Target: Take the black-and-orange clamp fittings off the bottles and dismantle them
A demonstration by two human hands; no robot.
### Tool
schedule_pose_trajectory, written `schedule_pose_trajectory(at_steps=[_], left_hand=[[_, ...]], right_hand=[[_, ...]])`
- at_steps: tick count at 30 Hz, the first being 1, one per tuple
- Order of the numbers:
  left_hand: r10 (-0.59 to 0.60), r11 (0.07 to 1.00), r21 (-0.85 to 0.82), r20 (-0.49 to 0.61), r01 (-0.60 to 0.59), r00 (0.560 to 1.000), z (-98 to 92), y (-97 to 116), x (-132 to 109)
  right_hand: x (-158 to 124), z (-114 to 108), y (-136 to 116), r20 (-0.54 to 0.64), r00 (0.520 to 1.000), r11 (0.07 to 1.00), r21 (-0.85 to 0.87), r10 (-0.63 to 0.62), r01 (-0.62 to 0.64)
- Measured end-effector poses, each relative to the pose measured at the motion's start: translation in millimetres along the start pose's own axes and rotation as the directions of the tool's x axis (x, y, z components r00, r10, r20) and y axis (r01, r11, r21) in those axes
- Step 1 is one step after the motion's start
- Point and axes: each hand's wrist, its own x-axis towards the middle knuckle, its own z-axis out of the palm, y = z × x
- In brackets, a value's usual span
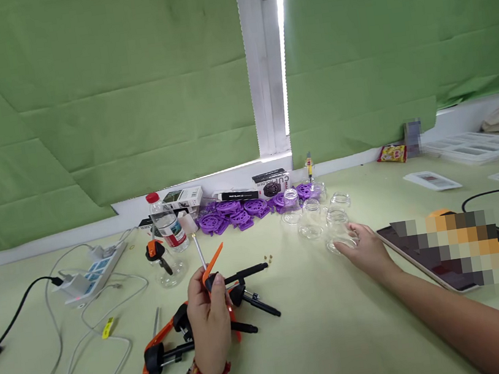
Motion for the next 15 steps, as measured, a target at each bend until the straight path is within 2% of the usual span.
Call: schedule_pose_trajectory(at_steps=[11,15], left_hand=[[0.011,1.000,0.027,0.029,-0.012,1.000,0.8,0,0],[0.017,0.999,0.042,0.014,-0.018,1.000,0.4,0,0]], right_hand=[[32,6,22,-0.011,1.000,0.989,-0.145,-0.008,0.006],[41,9,28,-0.014,1.000,0.991,-0.129,0.012,-0.014]])
